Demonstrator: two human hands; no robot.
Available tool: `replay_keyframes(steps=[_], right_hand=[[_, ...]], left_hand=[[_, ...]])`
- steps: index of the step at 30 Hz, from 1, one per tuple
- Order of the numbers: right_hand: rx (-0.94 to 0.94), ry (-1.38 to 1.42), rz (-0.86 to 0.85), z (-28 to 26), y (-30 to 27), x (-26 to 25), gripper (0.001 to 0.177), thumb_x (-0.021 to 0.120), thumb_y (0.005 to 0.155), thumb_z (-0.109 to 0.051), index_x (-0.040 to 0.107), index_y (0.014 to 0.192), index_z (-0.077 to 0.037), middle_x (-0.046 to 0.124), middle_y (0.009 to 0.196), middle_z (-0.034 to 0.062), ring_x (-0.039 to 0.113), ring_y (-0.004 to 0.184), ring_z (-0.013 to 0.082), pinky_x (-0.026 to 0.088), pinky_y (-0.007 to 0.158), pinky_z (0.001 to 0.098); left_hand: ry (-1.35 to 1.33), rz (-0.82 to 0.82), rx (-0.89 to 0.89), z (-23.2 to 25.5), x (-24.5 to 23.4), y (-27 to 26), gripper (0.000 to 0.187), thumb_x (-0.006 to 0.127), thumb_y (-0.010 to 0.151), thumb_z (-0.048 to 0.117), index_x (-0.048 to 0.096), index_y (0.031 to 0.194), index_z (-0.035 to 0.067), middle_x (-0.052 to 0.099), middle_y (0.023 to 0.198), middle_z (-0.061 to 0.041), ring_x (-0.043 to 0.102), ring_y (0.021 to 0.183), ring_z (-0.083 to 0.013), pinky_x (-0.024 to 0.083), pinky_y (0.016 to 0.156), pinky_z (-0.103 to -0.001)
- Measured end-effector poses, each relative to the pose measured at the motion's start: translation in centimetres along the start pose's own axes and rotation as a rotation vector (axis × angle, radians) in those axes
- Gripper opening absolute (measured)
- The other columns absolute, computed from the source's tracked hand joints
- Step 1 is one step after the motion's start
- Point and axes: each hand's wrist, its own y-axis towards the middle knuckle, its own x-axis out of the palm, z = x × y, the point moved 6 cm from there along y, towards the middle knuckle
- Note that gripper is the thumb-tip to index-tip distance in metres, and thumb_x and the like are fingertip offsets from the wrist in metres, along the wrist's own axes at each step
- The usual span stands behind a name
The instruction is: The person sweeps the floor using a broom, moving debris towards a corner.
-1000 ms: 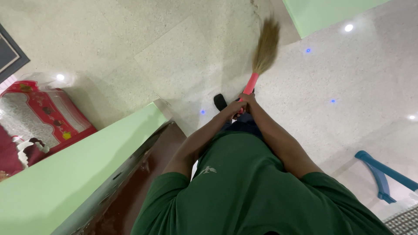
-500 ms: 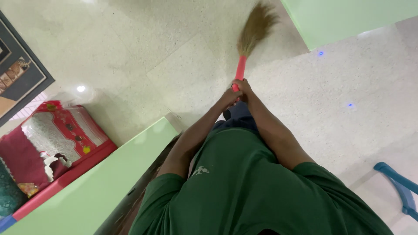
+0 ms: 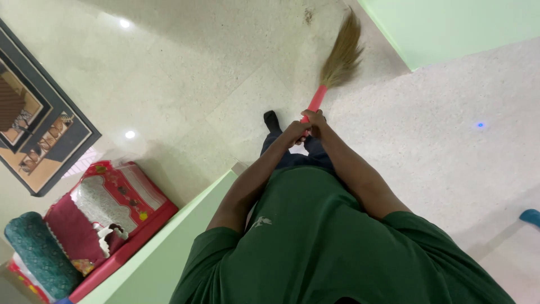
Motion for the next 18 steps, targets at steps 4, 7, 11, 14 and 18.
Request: replay_keyframes(steps=[4,7,11,14,18], right_hand=[[-0.097,-0.201,-0.005,-2.8,0.9,2.3,0.068,0.078,0.084,-0.021,0.037,0.136,-0.006,0.06,0.104,0.0163,0.065,0.084,0.0268,0.056,0.059,0.0431],[-0.191,-0.011,-0.096,-4.7,1.6,4.5,0.063,0.076,0.084,-0.016,0.039,0.134,-0.004,0.058,0.105,0.0182,0.064,0.084,0.027,0.057,0.062,0.0405],[-0.205,0.0,-0.088,-6.5,2.3,6.9,0.071,0.074,0.086,-0.015,0.035,0.144,-0.003,0.057,0.107,0.0182,0.064,0.084,0.0246,0.058,0.062,0.0389],[-0.243,0.067,-0.082,-6.4,1.9,8.6,0.086,0.072,0.084,-0.011,0.025,0.156,-0.01,0.061,0.106,0.0173,0.065,0.077,0.0235,0.056,0.06,0.0377],[-0.304,0.157,-0.031,-3.8,0.6,10.4,0.095,0.07,0.084,-0.01,0.019,0.164,-0.016,0.063,0.102,0.0176,0.065,0.07,0.0217,0.055,0.059,0.0361]], left_hand=[[0.034,-0.049,0.07,2.6,-1.6,-0.6,0.024,0.063,0.088,0.027,0.058,0.083,0.005,0.055,0.065,-0.004,0.051,0.047,-0.0133,0.034,0.039,-0.029],[0.072,-0.071,0.075,5.3,-3.2,-0.5,0.023,0.062,0.089,0.027,0.058,0.092,0.005,0.056,0.07,-0.004,0.053,0.05,-0.013,0.036,0.041,-0.028],[0.139,-0.172,0.053,7.9,-5.7,-1.5,0.024,0.063,0.091,0.027,0.056,0.099,0.006,0.058,0.076,-0.006,0.054,0.054,-0.0137,0.038,0.044,-0.028],[0.149,-0.335,-0.023,8.9,-7.3,-1.3,0.027,0.066,0.09,0.028,0.055,0.104,0.007,0.058,0.079,-0.006,0.054,0.057,-0.015,0.039,0.046,-0.028],[0.19,-0.478,-0.23,6.7,-9.6,-0.3,0.031,0.067,0.09,0.024,0.057,0.111,0.005,0.066,0.086,-0.008,0.067,0.072,-0.0208,0.051,0.056,-0.031]])
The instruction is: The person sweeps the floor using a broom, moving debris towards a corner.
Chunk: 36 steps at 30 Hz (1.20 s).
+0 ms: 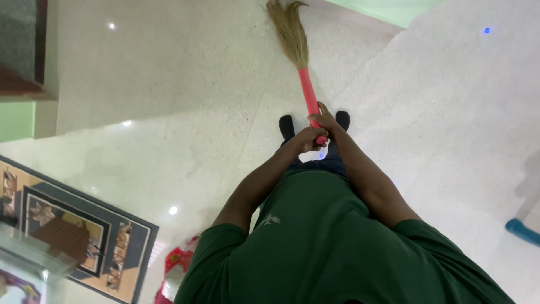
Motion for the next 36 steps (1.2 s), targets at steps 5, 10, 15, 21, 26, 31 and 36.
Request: replay_keyframes(steps=[5,10,15,21,26,31,36], right_hand=[[-0.166,0.054,0.176,4.6,-4.9,-0.2,0.097,0.074,0.083,-0.008,0.02,0.164,-0.012,0.064,0.105,0.0172,0.065,0.072,0.0214,0.056,0.061,0.0359],[-0.264,0.045,0.415,7.5,-7.3,-0.4,0.096,0.075,0.084,-0.013,0.02,0.163,-0.01,0.062,0.117,0.0184,0.065,0.085,0.0244,0.056,0.066,0.0391],[0.258,0.143,0.504,12.3,-5.9,1.0,0.092,0.069,0.084,-0.019,0.021,0.161,-0.01,0.059,0.124,0.0243,0.063,0.095,0.0305,0.054,0.067,0.0443],[0.055,0.189,0.381,13.2,-5.8,4.1,0.1,0.076,0.083,-0.013,0.014,0.161,-0.01,0.056,0.128,0.0212,0.065,0.099,0.0279,0.061,0.072,0.0393],[-0.088,0.408,0.399,15.6,-8.4,3.8,0.096,0.072,0.08,-0.011,0.023,0.162,-0.014,0.062,0.116,0.0223,0.067,0.079,0.0285,0.058,0.063,0.0398],[-0.12,0.479,0.549,19.6,-12.0,4.0,0.093,0.072,0.082,-0.01,0.023,0.162,-0.015,0.064,0.107,0.0211,0.065,0.072,0.0263,0.056,0.06,0.0386],[-0.144,0.593,0.683,23.7,-14.9,4.8,0.085,0.07,0.084,-0.012,0.023,0.155,-0.011,0.061,0.106,0.0174,0.067,0.074,0.025,0.058,0.059,0.0385]], left_hand=[[0.092,-0.048,-0.234,-6.4,0.7,0.1,0.022,0.062,0.094,0.018,0.056,0.11,0.004,0.066,0.09,-0.009,0.071,0.08,-0.0258,0.053,0.059,-0.036],[0.258,-0.126,-0.28,-9.2,-0.4,-0.6,0.017,0.06,0.095,0.02,0.057,0.101,0.004,0.063,0.085,-0.01,0.067,0.07,-0.0239,0.051,0.055,-0.035],[0.194,-0.041,-0.434,-9.1,-3.6,-0.5,0.012,0.058,0.091,0.017,0.056,0.094,0.005,0.061,0.079,-0.01,0.064,0.065,-0.0224,0.047,0.053,-0.034],[0.233,-0.038,-0.395,-11.1,-5.8,-3.1,0.012,0.062,0.09,0.012,0.056,0.099,0.006,0.062,0.085,-0.012,0.064,0.075,-0.0244,0.051,0.058,-0.036],[0.246,-0.086,-0.422,-13.3,-3.2,-3.7,0.024,0.064,0.088,0.014,0.052,0.108,0.009,0.062,0.092,-0.01,0.066,0.077,-0.0235,0.046,0.055,-0.035],[0.484,-0.15,-0.384,-16.7,-2.7,-5.0,0.028,0.063,0.087,0.014,0.05,0.112,0.01,0.061,0.091,-0.008,0.066,0.073,-0.0202,0.045,0.054,-0.033],[0.633,-0.168,-0.374,-19.6,-3.4,-5.9,0.023,0.062,0.09,0.019,0.051,0.107,0.009,0.057,0.081,-0.007,0.061,0.065,-0.0177,0.044,0.052,-0.034]])
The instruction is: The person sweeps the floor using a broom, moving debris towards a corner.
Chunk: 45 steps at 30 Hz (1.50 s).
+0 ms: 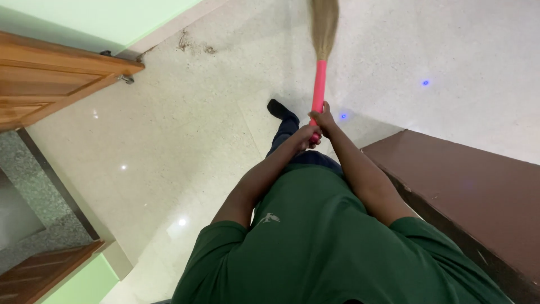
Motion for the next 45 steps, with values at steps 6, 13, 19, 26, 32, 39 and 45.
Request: replay_keyframes(steps=[6,13,19,26,32,39,45], right_hand=[[0.299,0.036,0.173,6.3,-3.4,-0.1,0.087,0.071,0.086,-0.012,0.011,0.15,-0.008,0.056,0.104,0.0234,0.061,0.074,0.0294,0.051,0.049,0.0423],[0.436,-0.211,-0.044,9.1,-5.7,5.0,0.081,0.072,0.085,-0.02,0.02,0.148,-0.012,0.056,0.102,0.0216,0.063,0.07,0.0333,0.054,0.047,0.0466],[0.078,0.157,-0.21,7.1,-6.9,7.0,0.08,0.073,0.084,-0.009,0.028,0.15,-0.009,0.059,0.101,0.0193,0.066,0.073,0.0261,0.059,0.058,0.0423],[0.084,0.143,-0.132,9.0,-8.0,8.2,0.095,0.068,0.083,-0.005,0.008,0.155,-0.021,0.059,0.095,0.0173,0.062,0.067,0.0245,0.056,0.056,0.0399],[0.225,0.013,-0.083,11.6,-8.4,15.6,0.085,0.069,0.084,-0.006,0.016,0.152,-0.01,0.055,0.096,0.0209,0.06,0.066,0.0279,0.049,0.047,0.041],[0.308,-0.294,-0.219,14.2,-9.7,26.5,0.088,0.069,0.088,-0.014,0.012,0.155,-0.007,0.055,0.108,0.0239,0.063,0.078,0.0299,0.053,0.052,0.04],[0.208,-0.079,-0.278,13.5,-8.4,34.2,0.097,0.067,0.087,-0.012,0.006,0.162,-0.016,0.057,0.111,0.0211,0.066,0.078,0.0266,0.059,0.06,0.0392]], left_hand=[[-0.011,-0.049,-0.122,-5.1,-0.6,-1.3,0.018,0.061,0.091,0.025,0.054,0.096,0.009,0.058,0.075,-0.005,0.057,0.059,-0.0179,0.044,0.051,-0.034],[-0.023,0.085,-0.059,-9.0,-4.0,-5.1,0.017,0.062,0.089,0.023,0.059,0.099,0.009,0.061,0.077,-0.006,0.058,0.061,-0.0192,0.047,0.055,-0.035],[-0.045,0.059,0.031,-9.0,-3.9,-6.7,0.017,0.065,0.09,0.021,0.06,0.097,0.006,0.063,0.08,-0.007,0.062,0.064,-0.0187,0.049,0.055,-0.034],[-0.088,0.091,0.027,-11.0,-4.8,-7.3,0.015,0.063,0.092,0.02,0.058,0.092,0.006,0.059,0.077,-0.007,0.063,0.065,-0.0192,0.048,0.054,-0.034],[-0.184,0.156,-0.017,-13.1,-12.2,-11.8,0.015,0.059,0.092,0.023,0.055,0.09,0.009,0.055,0.072,-0.003,0.054,0.058,-0.0156,0.042,0.051,-0.032],[-0.312,0.181,0.006,-16.1,-20.3,-18.3,0.012,0.059,0.093,0.02,0.055,0.09,0.009,0.051,0.069,-0.002,0.052,0.055,-0.0157,0.038,0.047,-0.031],[-0.279,0.246,0.171,-14.0,-26.8,-20.9,0.009,0.058,0.089,0.018,0.054,0.094,0.011,0.055,0.073,-0.002,0.054,0.055,-0.0157,0.037,0.046,-0.03]])
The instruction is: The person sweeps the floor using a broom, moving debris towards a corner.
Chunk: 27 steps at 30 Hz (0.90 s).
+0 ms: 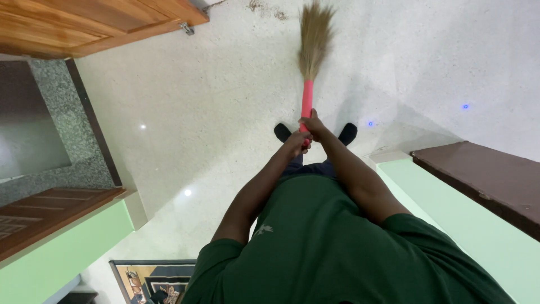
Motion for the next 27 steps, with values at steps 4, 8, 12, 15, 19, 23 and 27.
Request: replay_keyframes(steps=[4,8,12,15,19,23,27], right_hand=[[-0.075,0.117,0.063,-0.3,0.4,0.8,0.103,0.064,0.089,-0.01,-0.004,0.164,-0.022,0.057,0.11,0.021,0.063,0.073,0.0263,0.057,0.059,0.04],[-0.046,0.02,0.156,-0.4,1.1,2.2,0.092,0.064,0.086,-0.011,0.01,0.159,-0.02,0.055,0.112,0.0188,0.062,0.076,0.0271,0.056,0.059,0.0405],[0.042,-0.042,0.181,0.2,2.3,5.8,0.074,0.067,0.088,-0.01,0.023,0.147,-0.012,0.05,0.115,0.021,0.062,0.088,0.0277,0.056,0.062,0.0392],[0.154,-0.093,0.137,0.7,3.5,9.2,0.07,0.069,0.089,-0.012,0.027,0.144,-0.01,0.05,0.116,0.0205,0.062,0.091,0.0275,0.056,0.063,0.039],[0.158,-0.126,-0.022,0.2,5.1,13.9,0.071,0.068,0.089,-0.012,0.028,0.147,-0.009,0.053,0.111,0.0189,0.063,0.088,0.0268,0.057,0.065,0.0392],[0.028,-0.074,-0.118,-1.9,6.2,16.8,0.071,0.067,0.09,-0.012,0.028,0.149,-0.009,0.056,0.105,0.0173,0.064,0.085,0.0262,0.058,0.067,0.0395],[-0.086,0.04,-0.132,-3.4,5.8,16.1,0.085,0.065,0.087,-0.01,0.019,0.158,-0.018,0.058,0.094,0.0142,0.062,0.075,0.0244,0.057,0.063,0.0385]], left_hand=[[0.029,-0.089,-0.042,1.1,-0.8,0.2,0.016,0.065,0.091,0.019,0.054,0.097,0.009,0.052,0.074,-0.005,0.055,0.056,-0.0165,0.039,0.047,-0.03],[0.019,-0.12,-0.057,1.8,-2.9,-0.3,0.02,0.065,0.09,0.025,0.059,0.099,0.007,0.058,0.075,-0.005,0.055,0.053,-0.0157,0.04,0.045,-0.03],[-0.06,-0.105,-0.108,2.4,-6.9,-0.7,0.023,0.065,0.09,0.029,0.059,0.098,0.009,0.057,0.073,-0.004,0.053,0.051,-0.0148,0.04,0.043,-0.031],[-0.078,-0.033,-0.142,2.8,-10.3,-1.3,0.025,0.066,0.091,0.029,0.055,0.097,0.008,0.057,0.072,-0.005,0.054,0.051,-0.0158,0.04,0.043,-0.033],[-0.102,0.056,-0.058,4.2,-14.1,-2.6,0.024,0.065,0.089,0.027,0.057,0.103,0.009,0.058,0.071,-0.005,0.054,0.051,-0.0156,0.039,0.043,-0.033],[-0.07,0.061,0.07,7.1,-15.3,-3.8,0.025,0.066,0.087,0.024,0.056,0.103,0.007,0.058,0.068,-0.007,0.054,0.049,-0.0173,0.036,0.04,-0.034],[0.011,0.023,0.11,8.5,-13.4,-3.7,0.027,0.067,0.089,0.023,0.056,0.103,0.003,0.058,0.069,-0.007,0.057,0.049,-0.0154,0.037,0.039,-0.029]])
